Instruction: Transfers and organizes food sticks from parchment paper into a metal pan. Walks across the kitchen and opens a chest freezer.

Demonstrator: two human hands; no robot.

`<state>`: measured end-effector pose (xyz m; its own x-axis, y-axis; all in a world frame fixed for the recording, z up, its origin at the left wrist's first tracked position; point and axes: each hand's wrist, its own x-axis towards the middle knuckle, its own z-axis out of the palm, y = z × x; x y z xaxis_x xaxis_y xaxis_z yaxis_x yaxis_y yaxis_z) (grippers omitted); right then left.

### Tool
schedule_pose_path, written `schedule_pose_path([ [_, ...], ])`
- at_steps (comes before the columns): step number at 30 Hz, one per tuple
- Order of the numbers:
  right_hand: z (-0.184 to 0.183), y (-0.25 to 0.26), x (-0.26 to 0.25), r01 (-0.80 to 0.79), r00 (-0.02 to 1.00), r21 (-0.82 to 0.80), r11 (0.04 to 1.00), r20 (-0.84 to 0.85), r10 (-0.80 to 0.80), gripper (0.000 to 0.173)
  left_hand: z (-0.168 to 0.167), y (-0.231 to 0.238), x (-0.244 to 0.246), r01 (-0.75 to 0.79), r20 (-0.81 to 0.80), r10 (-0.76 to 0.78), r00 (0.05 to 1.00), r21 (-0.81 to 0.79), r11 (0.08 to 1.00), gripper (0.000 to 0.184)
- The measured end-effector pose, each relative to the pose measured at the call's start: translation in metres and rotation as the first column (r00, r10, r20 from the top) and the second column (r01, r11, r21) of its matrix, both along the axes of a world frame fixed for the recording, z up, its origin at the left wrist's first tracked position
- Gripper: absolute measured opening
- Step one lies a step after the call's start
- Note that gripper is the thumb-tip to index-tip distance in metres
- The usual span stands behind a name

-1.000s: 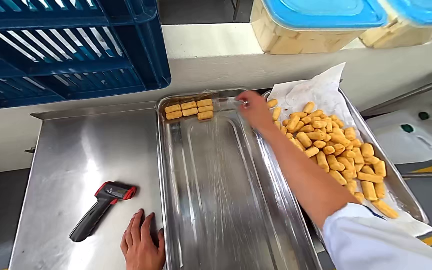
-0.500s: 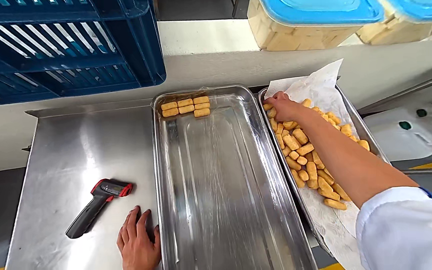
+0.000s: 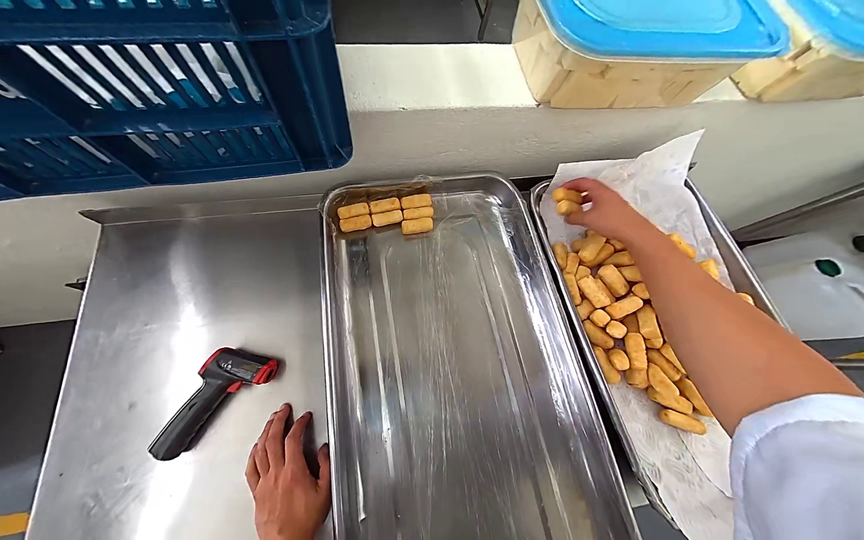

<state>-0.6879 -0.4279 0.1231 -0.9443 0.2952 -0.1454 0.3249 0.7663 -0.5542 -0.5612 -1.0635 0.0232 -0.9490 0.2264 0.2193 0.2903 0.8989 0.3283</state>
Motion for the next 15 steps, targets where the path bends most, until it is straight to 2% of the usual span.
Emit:
schedule_pose_path([
  [3, 0.027, -0.058, -0.016, 0.057, 0.992, -0.01, 0.998, -0.114, -0.058, 0.065, 0.0, 0.0, -0.001, -0.007, -0.001, 0.007, 1.0, -0.002, 1.0, 0.06],
  [5, 0.026, -0.108, -0.038, -0.041, 0.995, 0.087, 0.995, -0.082, 0.048, 0.062, 0.0, 0.001, 0.0, -0.005, 0.002, 0.005, 1.0, -0.003, 1.0, 0.059],
  [8, 0.001, -0.163, -0.079, -0.184, 0.982, 0.226, 0.957, 0.006, 0.188, 0.062, 0.001, 0.001, 0.0, -0.002, 0.008, 0.002, 1.0, -0.006, 1.0, 0.06],
  [12, -0.031, -0.187, -0.09, -0.112, 0.992, 0.196, 0.974, -0.041, 0.122, 0.065, 0.0, 0.001, 0.0, -0.002, -0.001, 0.002, 1.0, -0.002, 1.0, 0.059],
  [15, -0.046, -0.191, -0.083, -0.038, 0.987, 0.157, 0.987, -0.149, 0.062, 0.055, 0.001, -0.002, 0.001, -0.007, 0.009, 0.007, 1.0, -0.002, 1.0, 0.058],
])
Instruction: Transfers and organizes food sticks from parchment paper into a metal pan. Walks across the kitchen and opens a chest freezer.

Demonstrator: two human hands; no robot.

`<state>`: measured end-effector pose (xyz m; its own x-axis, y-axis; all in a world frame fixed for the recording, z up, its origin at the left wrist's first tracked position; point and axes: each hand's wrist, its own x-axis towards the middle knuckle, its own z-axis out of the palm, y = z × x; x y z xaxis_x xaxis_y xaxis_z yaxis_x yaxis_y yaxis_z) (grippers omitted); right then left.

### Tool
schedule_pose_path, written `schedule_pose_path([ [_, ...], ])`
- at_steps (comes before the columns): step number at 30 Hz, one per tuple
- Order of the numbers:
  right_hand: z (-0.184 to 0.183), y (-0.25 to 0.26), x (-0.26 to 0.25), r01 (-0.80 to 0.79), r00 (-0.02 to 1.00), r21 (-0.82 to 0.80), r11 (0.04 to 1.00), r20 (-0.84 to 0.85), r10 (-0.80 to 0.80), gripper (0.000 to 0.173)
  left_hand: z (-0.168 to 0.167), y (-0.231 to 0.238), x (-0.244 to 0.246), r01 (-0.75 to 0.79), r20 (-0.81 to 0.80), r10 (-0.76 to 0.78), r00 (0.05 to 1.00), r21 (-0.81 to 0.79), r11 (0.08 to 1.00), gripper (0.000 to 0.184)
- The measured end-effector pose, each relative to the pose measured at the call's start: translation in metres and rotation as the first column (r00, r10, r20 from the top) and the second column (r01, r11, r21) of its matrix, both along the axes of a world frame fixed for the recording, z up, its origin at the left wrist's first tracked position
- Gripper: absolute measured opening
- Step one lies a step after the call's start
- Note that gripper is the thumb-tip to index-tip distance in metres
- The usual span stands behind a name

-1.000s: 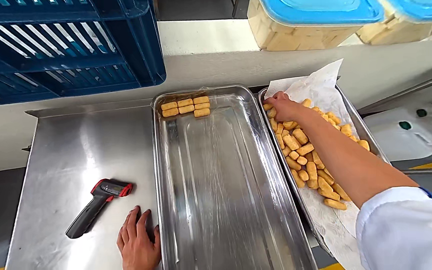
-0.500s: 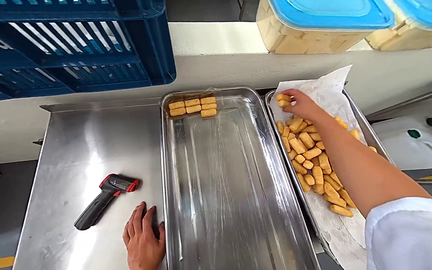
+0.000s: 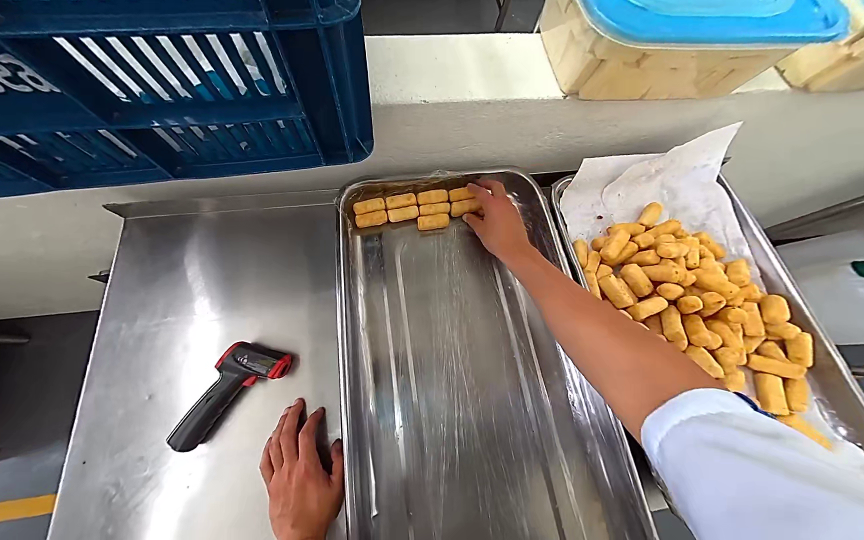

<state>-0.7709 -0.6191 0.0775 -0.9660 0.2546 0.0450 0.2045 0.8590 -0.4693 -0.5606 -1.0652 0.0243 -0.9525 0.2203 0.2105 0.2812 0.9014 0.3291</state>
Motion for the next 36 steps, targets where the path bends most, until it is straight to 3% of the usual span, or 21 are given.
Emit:
schedule_pose_path([
  [5, -0.007, 0.005, -0.007, 0.012, 0.999, 0.022, 1.0, -0.042, -0.011, 0.052, 0.0, -0.002, 0.0, 0.032, 0.016, -0.032, 0.999, 0.008, 0.999, 0.059],
  [7, 0.014, 0.016, 0.0, -0.001, 1.0, 0.028, 1.0, 0.009, 0.001, 0.054, -0.001, -0.001, 0.0, 0.037, 0.027, -0.038, 0.999, 0.013, 0.999, 0.059],
  [10, 0.067, 0.057, 0.038, 0.036, 0.999, 0.063, 0.997, 0.02, -0.037, 0.035, -0.002, -0.001, 0.0, 0.021, 0.023, -0.022, 1.0, 0.013, 1.0, 0.058],
  [12, 0.091, 0.098, 0.071, -0.015, 0.992, 0.076, 0.997, 0.124, 0.006, 0.027, -0.003, -0.001, 0.001, 0.016, 0.014, -0.016, 1.0, 0.011, 1.0, 0.059],
  [17, 0.083, 0.158, 0.114, -0.304, 0.792, 0.038, 0.952, 0.565, 0.231, 0.054, -0.005, -0.002, 0.001, 0.022, 0.019, -0.022, 1.0, 0.016, 1.0, 0.06],
  [21, 0.053, 0.167, 0.113, -0.472, 0.703, 0.136, 0.871, 0.654, 0.28, 0.067, -0.002, -0.001, 0.0, 0.029, 0.04, -0.029, 0.999, 0.016, 0.999, 0.059],
  [26, 0.062, 0.156, 0.114, -0.513, 0.633, 0.234, 0.826, 0.753, 0.18, 0.077, -0.001, -0.002, 0.001, 0.03, 0.044, -0.03, 0.999, 0.003, 1.0, 0.06],
  [29, 0.06, 0.16, 0.113, -0.494, 0.662, 0.239, 0.836, 0.726, 0.184, 0.073, -0.001, -0.003, 0.0, 0.027, 0.051, -0.027, 0.998, 0.003, 1.0, 0.059],
  [32, 0.056, 0.171, 0.113, -0.345, 0.768, 0.198, 0.918, 0.621, 0.155, 0.058, -0.001, -0.002, 0.001, 0.022, 0.059, -0.023, 0.998, 0.011, 1.0, 0.059],
  [36, 0.046, 0.167, 0.112, -0.287, 0.805, 0.253, 0.924, 0.586, 0.09, 0.069, -0.001, -0.002, 0.0, 0.009, 0.042, -0.009, 0.999, 0.012, 1.0, 0.061],
])
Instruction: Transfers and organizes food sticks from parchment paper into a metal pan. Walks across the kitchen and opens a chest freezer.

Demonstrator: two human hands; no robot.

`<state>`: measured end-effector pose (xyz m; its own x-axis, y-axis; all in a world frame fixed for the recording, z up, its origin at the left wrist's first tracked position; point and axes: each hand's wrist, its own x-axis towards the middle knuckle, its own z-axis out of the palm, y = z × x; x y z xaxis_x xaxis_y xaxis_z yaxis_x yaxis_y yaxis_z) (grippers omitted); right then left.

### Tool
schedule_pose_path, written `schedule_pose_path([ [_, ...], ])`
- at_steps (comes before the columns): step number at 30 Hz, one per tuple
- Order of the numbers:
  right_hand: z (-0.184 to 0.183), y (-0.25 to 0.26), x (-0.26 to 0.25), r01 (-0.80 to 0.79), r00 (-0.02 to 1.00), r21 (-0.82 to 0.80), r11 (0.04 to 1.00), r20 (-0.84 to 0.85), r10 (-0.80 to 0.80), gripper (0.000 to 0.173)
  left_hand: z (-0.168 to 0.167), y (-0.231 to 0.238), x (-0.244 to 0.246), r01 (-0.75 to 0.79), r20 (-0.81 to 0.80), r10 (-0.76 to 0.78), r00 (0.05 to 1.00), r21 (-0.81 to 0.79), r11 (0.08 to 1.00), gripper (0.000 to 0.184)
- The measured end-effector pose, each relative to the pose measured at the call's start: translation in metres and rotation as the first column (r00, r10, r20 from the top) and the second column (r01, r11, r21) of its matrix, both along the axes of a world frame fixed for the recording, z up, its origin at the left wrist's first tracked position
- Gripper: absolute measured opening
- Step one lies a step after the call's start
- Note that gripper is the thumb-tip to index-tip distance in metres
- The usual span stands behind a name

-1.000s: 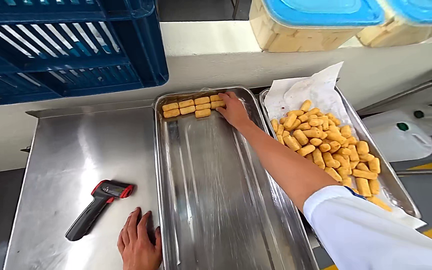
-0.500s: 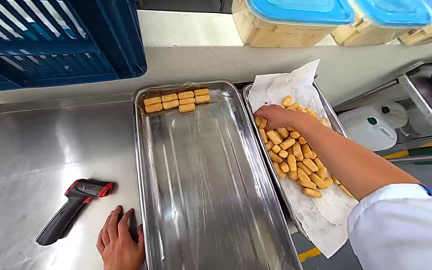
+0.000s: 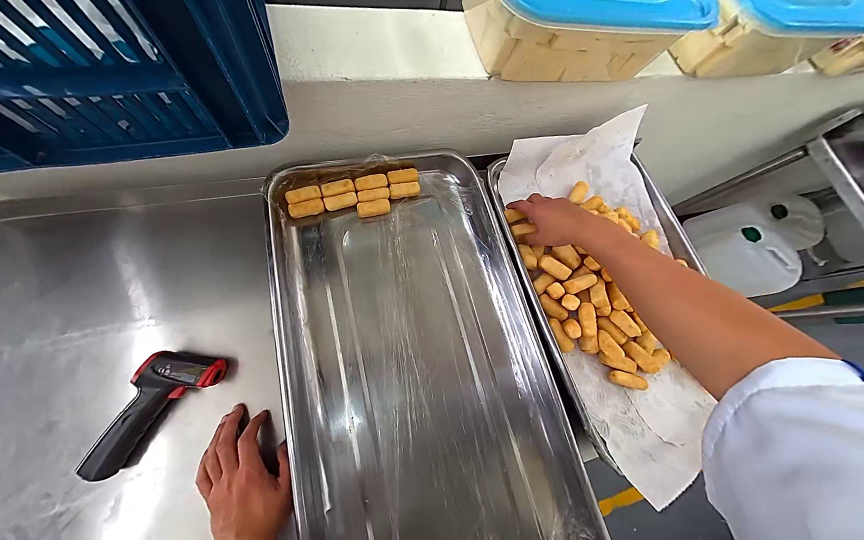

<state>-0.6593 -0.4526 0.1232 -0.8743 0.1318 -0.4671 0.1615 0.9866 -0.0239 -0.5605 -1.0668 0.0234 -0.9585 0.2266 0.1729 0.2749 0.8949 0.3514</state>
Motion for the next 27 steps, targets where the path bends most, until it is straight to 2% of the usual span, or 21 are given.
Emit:
schedule_pose_path([
  [3, -0.004, -0.001, -0.004, -0.042, 0.999, 0.081, 0.996, 0.036, 0.039, 0.072, 0.0, 0.002, 0.001, 0.001, -0.005, -0.001, 1.0, 0.003, 1.0, 0.061],
  [5, -0.002, 0.003, -0.008, -0.046, 0.999, 0.069, 0.997, 0.006, 0.046, 0.063, -0.001, 0.002, 0.001, 0.001, -0.009, -0.001, 1.0, -0.002, 1.0, 0.061],
  [9, 0.019, -0.004, -0.015, 0.115, 0.962, -0.171, 0.978, -0.226, -0.153, 0.062, -0.001, 0.003, 0.0, -0.004, -0.027, 0.004, 1.0, -0.004, 1.0, 0.062],
  [12, 0.036, -0.054, -0.033, 0.127, 0.928, -0.28, 0.952, -0.305, -0.213, 0.064, -0.001, 0.003, -0.001, -0.009, -0.036, 0.009, 0.999, -0.003, 1.0, 0.062],
  [16, 0.016, -0.126, -0.068, 0.069, 0.962, -0.203, 0.977, -0.246, -0.119, 0.062, -0.001, 0.003, 0.0, -0.005, -0.029, 0.005, 1.0, -0.002, 1.0, 0.061],
  [20, -0.012, -0.163, -0.092, 0.119, 0.961, -0.207, 0.971, -0.221, -0.165, 0.063, -0.002, 0.003, -0.001, -0.008, -0.042, 0.008, 0.999, -0.002, 1.0, 0.06],
  [24, -0.024, -0.174, -0.082, 0.157, 0.896, -0.315, 0.936, -0.354, -0.269, 0.066, -0.001, 0.004, -0.001, -0.009, -0.041, 0.009, 0.999, -0.002, 1.0, 0.06],
  [27, -0.031, -0.179, -0.076, 0.138, 0.845, -0.376, 0.916, -0.438, -0.307, 0.055, -0.001, 0.002, 0.0, -0.001, -0.033, 0.001, 0.999, 0.004, 1.0, 0.061],
])
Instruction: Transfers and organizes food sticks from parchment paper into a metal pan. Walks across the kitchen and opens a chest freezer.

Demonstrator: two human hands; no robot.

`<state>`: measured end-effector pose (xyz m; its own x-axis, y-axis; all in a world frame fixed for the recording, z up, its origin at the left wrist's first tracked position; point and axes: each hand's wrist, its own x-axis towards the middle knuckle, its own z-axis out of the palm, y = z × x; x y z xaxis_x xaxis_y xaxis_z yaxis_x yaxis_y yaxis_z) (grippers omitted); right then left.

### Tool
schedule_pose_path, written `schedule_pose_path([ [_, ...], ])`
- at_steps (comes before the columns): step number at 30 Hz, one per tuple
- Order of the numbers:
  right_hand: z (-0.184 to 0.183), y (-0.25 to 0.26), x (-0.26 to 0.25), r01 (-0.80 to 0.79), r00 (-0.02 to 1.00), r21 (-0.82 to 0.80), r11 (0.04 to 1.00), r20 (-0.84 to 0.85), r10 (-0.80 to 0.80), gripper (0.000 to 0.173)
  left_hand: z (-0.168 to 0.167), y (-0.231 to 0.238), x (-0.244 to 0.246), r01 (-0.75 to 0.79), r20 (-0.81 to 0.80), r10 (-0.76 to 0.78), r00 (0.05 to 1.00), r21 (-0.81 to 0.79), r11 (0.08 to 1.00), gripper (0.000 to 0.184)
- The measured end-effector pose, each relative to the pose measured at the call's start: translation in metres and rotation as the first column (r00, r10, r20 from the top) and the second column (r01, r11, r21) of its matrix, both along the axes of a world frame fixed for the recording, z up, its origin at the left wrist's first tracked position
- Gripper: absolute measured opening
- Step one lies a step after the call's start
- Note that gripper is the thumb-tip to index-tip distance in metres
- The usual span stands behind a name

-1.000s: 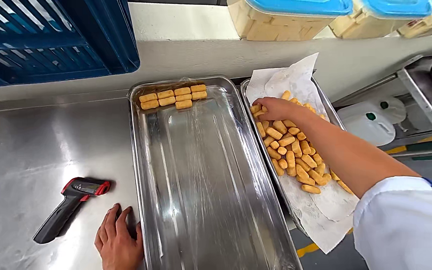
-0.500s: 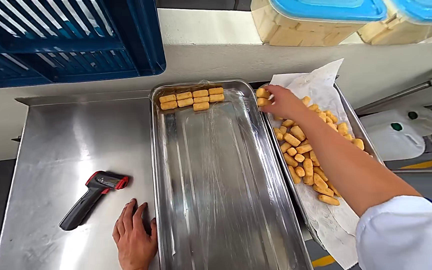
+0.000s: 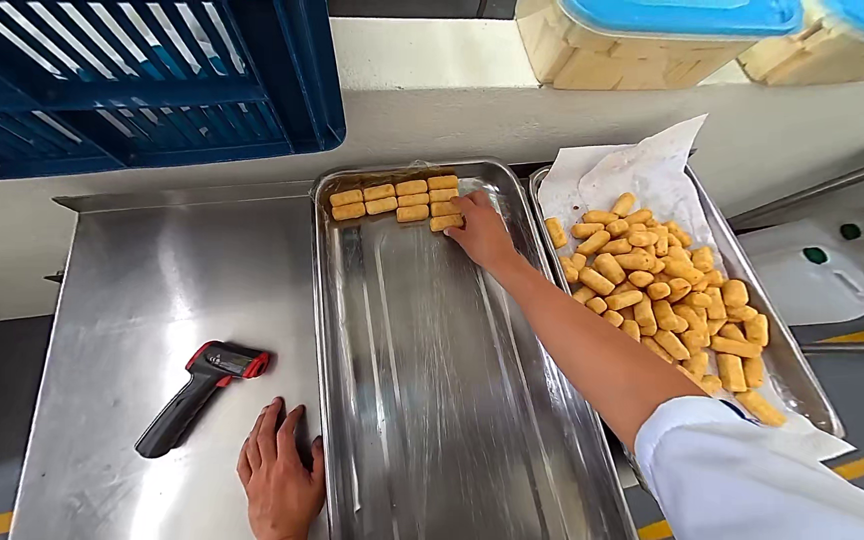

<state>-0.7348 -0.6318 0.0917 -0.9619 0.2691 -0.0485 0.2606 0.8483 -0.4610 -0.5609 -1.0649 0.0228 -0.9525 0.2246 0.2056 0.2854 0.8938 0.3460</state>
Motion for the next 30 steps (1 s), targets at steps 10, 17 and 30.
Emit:
schedule_pose_path([
  [10, 0.036, 0.066, 0.024, 0.01, 0.999, 0.04, 0.999, -0.046, -0.009, 0.04, -0.002, -0.003, 0.0, 0.019, 0.028, -0.019, 0.999, -0.008, 1.0, 0.056],
  [17, 0.042, 0.224, 0.067, 0.099, 0.831, 0.333, 0.938, 0.491, -0.262, 0.077, -0.001, -0.003, 0.001, 0.014, 0.028, -0.013, 1.0, -0.019, 1.0, 0.058],
  [30, 0.027, 0.233, 0.067, -0.012, 0.878, 0.217, 0.976, 0.469, -0.094, 0.057, 0.0, -0.002, 0.001, 0.021, 0.03, -0.02, 0.999, -0.019, 1.0, 0.058],
])
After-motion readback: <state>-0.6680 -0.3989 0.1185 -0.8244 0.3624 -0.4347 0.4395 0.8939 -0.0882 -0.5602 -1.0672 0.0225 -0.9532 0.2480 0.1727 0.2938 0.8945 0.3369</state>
